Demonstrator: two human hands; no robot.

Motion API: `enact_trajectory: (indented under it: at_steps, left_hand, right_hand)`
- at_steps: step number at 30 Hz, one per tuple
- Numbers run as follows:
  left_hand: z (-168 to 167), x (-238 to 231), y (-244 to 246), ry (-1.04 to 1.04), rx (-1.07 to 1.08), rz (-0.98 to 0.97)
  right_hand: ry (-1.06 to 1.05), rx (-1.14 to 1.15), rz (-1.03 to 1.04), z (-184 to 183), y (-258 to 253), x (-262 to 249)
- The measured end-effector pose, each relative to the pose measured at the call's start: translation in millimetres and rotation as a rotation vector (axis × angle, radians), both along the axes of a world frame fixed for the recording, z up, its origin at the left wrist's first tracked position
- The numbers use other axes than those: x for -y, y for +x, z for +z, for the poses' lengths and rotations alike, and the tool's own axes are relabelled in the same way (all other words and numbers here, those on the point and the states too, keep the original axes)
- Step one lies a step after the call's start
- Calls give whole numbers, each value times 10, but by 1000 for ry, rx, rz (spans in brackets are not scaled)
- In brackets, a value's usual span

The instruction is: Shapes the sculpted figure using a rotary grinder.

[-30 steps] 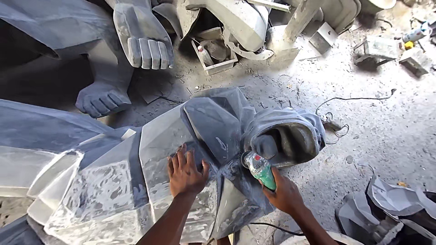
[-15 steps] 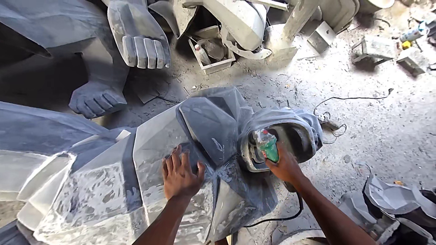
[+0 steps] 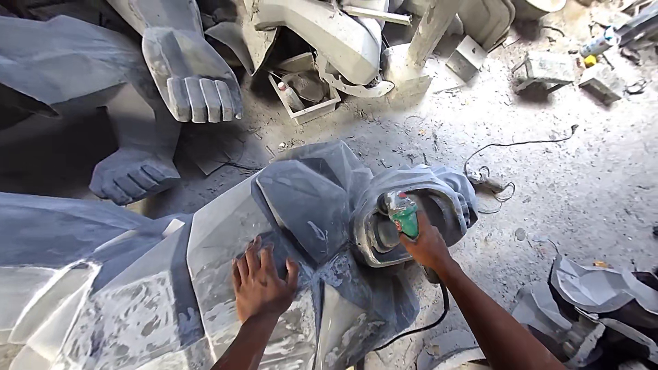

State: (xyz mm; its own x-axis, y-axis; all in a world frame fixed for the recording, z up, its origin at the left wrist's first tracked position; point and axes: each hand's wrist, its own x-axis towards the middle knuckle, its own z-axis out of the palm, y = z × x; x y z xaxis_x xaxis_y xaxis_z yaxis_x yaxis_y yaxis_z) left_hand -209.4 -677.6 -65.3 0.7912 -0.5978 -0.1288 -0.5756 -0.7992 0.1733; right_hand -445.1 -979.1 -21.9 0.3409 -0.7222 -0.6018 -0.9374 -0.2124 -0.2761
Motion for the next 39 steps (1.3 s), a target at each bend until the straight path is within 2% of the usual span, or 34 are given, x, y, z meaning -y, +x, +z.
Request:
enact_trajectory:
  at_steps: [4, 13, 23, 26, 30, 32, 36, 39]
  left_hand:
    - [-9, -4, 18, -10, 29, -18]
    - [-26, -9, 5, 3, 39, -14]
    - [-18, -13, -6, 4, 67, -19]
    - [-2, -25, -6, 18, 56, -17]
    - [19, -18, -3, 38, 29, -17]
    - [16, -28, -11, 43, 33, -15]
    - [-20, -26, 8, 31, 46, -18]
    - [-33, -26, 14, 29, 54, -24]
  right_hand:
    - [59, 50, 56, -39, -49, -220]
    - [24, 73, -142, -119, -104, -190]
    - [167, 91, 47, 78, -52, -929]
    - [141, 85, 17, 50, -15, -854]
    - [130, 119, -123, 21, 167, -563]
    - [123, 140, -162, 29, 250, -591]
    - [112, 113, -175, 50, 280, -955]
    - [95, 104, -256, 28, 120, -1398]
